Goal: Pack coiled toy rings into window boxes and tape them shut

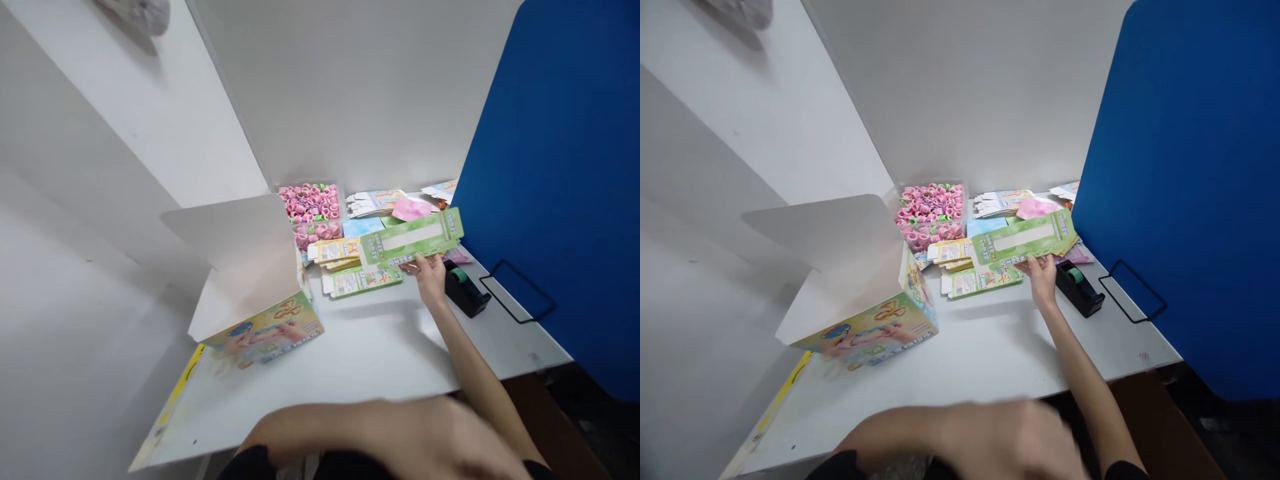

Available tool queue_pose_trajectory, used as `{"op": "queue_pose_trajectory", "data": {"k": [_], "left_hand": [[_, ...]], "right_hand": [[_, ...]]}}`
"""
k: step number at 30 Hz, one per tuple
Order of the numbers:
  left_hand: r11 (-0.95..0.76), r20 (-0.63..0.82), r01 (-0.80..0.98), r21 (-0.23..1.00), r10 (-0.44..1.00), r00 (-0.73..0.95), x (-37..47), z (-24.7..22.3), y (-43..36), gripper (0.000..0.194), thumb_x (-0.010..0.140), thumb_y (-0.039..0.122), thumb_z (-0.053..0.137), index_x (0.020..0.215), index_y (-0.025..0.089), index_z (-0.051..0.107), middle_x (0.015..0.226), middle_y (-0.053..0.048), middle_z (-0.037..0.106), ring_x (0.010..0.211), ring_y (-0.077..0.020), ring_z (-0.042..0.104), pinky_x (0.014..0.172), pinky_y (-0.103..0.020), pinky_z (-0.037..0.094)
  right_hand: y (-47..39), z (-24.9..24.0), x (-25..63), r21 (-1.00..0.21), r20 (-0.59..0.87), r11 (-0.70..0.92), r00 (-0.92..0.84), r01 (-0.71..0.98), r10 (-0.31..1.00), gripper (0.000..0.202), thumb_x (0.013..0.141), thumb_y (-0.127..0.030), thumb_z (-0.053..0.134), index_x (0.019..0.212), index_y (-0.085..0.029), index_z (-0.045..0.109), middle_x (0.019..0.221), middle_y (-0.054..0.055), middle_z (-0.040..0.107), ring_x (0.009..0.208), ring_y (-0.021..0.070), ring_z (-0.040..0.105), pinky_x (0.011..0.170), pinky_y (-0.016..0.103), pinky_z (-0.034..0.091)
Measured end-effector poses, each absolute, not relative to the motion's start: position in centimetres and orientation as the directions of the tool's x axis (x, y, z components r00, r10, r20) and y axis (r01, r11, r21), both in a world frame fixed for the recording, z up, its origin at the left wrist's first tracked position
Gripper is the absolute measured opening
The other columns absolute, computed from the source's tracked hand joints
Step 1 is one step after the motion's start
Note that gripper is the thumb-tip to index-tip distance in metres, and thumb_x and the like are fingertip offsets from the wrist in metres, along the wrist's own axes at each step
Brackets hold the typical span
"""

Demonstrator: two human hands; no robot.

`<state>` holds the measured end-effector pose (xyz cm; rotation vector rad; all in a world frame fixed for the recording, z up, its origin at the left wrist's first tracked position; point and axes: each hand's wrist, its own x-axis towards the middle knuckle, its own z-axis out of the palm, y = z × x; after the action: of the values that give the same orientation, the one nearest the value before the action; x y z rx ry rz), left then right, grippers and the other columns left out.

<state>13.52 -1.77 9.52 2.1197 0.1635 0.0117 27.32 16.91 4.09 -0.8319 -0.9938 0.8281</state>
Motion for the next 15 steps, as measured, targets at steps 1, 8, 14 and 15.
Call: {"op": "queue_pose_trajectory", "data": {"k": [1, 8, 14, 15], "left_hand": [[-0.520, -0.040, 0.143, 0.842, 0.204, 0.978, 13.7, 9.3, 0.7, 0.039, 0.106, 0.041, 0.034, 0.122, 0.031, 0.068, 0.120, -0.007, 0.069, 0.116, -0.0208, 0.065, 0.099, -0.030, 0.052], [-0.329, 0.217, 0.218, 0.919, 0.881, 0.420, 11.5, 8.2, 13.2, 0.051, 0.069, 0.045, 0.085, 0.109, 0.018, 0.071, 0.121, -0.016, 0.071, 0.134, -0.0381, 0.052, 0.115, -0.046, 0.038], [-0.239, 0.237, -0.033, 0.971, 0.924, 0.298, 9.7, 8.2, 13.4, 0.037, 0.087, 0.053, 0.066, 0.102, 0.020, 0.073, 0.096, -0.006, 0.077, 0.118, -0.0287, 0.066, 0.112, -0.041, 0.045], [-0.237, 0.234, -0.025, 0.971, 0.931, 0.281, 9.6, 8.2, 13.0, 0.034, 0.088, 0.052, 0.066, 0.097, 0.020, 0.073, 0.090, -0.006, 0.077, 0.114, -0.0291, 0.067, 0.111, -0.041, 0.046]], "right_hand": [[16.9, 4.3, 27.4, -0.867, 0.331, 0.415, 0.302, -0.275, 0.894, 0.025, 0.081, -0.038, 0.068, 0.099, -0.025, 0.058, 0.083, 0.000, 0.073, 0.079, 0.0193, 0.073, 0.077, 0.038, 0.063], [16.1, 5.0, 27.2, -0.806, 0.203, 0.214, 0.083, -0.552, 0.976, 0.025, 0.069, -0.034, 0.081, 0.081, -0.023, 0.062, 0.076, -0.001, 0.076, 0.075, 0.0180, 0.077, 0.082, 0.032, 0.065], [14.9, 4.5, 25.3, -0.869, 0.120, -0.027, -0.264, -0.494, 0.957, 0.035, 0.069, -0.043, 0.088, 0.082, -0.020, 0.065, 0.067, 0.000, 0.074, 0.057, 0.0160, 0.073, 0.059, 0.026, 0.063], [14.7, 4.3, 25.0, -0.884, 0.103, -0.067, -0.333, -0.463, 0.937, 0.037, 0.070, -0.048, 0.086, 0.077, -0.019, 0.065, 0.063, 0.001, 0.073, 0.055, 0.0155, 0.072, 0.058, 0.025, 0.062]]}}
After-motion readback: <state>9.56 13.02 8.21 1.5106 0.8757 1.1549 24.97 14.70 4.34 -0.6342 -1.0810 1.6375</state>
